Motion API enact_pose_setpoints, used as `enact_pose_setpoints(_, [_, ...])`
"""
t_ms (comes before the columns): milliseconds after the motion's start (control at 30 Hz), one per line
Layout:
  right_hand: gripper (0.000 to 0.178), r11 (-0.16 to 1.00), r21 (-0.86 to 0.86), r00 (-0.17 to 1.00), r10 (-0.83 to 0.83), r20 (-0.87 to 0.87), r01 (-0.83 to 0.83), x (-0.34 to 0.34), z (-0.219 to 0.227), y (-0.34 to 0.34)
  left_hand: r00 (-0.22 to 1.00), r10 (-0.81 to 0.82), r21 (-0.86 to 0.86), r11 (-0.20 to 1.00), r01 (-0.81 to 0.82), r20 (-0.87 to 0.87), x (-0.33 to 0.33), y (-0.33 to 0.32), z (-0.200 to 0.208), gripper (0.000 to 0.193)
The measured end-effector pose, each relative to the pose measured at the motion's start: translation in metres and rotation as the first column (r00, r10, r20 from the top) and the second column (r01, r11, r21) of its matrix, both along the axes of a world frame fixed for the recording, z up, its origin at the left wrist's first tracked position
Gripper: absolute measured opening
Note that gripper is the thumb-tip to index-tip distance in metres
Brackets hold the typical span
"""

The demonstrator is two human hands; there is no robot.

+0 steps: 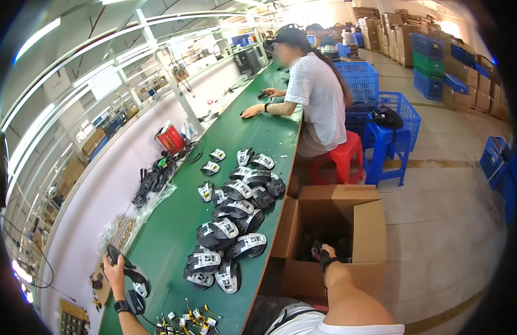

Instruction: Inspecting and assembling components of computer mice at an electronics factory workstation.

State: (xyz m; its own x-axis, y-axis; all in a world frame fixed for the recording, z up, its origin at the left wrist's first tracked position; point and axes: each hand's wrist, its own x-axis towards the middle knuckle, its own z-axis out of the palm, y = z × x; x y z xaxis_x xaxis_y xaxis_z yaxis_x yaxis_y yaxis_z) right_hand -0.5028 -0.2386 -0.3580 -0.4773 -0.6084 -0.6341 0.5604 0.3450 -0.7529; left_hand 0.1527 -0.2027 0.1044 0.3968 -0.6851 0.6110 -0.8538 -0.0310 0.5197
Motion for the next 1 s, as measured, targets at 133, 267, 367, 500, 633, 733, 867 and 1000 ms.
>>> enact_pose_setpoints(133, [0.016,0.910,-0.388,0.987,0.160,0.008,-0.144,0.044,0.118,-0.063,0.937,-0.210,-0.091,0.977,0.192,-0.279,-0.001,0.021,0.045,0.064])
enact_pose_setpoints(267, [0.036,0.522,-0.758,0.890,0.423,-0.168,-0.391,0.077,0.345,-0.036,0.617,-0.611,-0.278,0.785,0.554,-0.495,-0.121,0.032,0.091,0.077])
enact_pose_setpoints(367, [0.075,0.072,-0.869,0.674,0.663,-0.325,-0.490,0.117,0.424,-0.001,0.321,-0.785,-0.241,0.502,0.830,-0.529,-0.236,0.025,0.098,0.083])
enact_pose_setpoints(500, [0.108,-0.054,-0.889,0.533,0.784,-0.320,-0.454,0.155,0.420,0.039,0.316,-0.833,-0.006,0.357,0.934,-0.454,-0.328,0.036,0.092,0.084])
enact_pose_setpoints(633, [0.107,0.098,-0.883,0.515,0.839,-0.175,-0.460,0.167,0.388,0.054,0.546,-0.735,0.269,0.476,0.838,-0.401,-0.331,0.045,0.076,0.082])
enact_pose_setpoints(733, [0.075,0.297,-0.836,0.640,0.764,-0.082,-0.461,0.165,0.343,0.054,0.615,-0.769,0.198,0.584,0.787,-0.174,-0.328,0.041,0.052,0.085])
enact_pose_setpoints(867, [0.049,0.530,-0.767,0.647,0.735,0.203,-0.361,0.115,0.325,0.043,0.539,-0.807,0.183,0.508,0.842,-0.242,-0.359,0.029,0.056,0.081])
enact_pose_setpoints(1000, [0.043,0.557,-0.829,0.966,0.183,0.184,0.053,0.095,0.343,0.012,0.537,-0.812,0.126,0.522,0.843,-0.228,-0.383,-0.011,0.011,0.068])
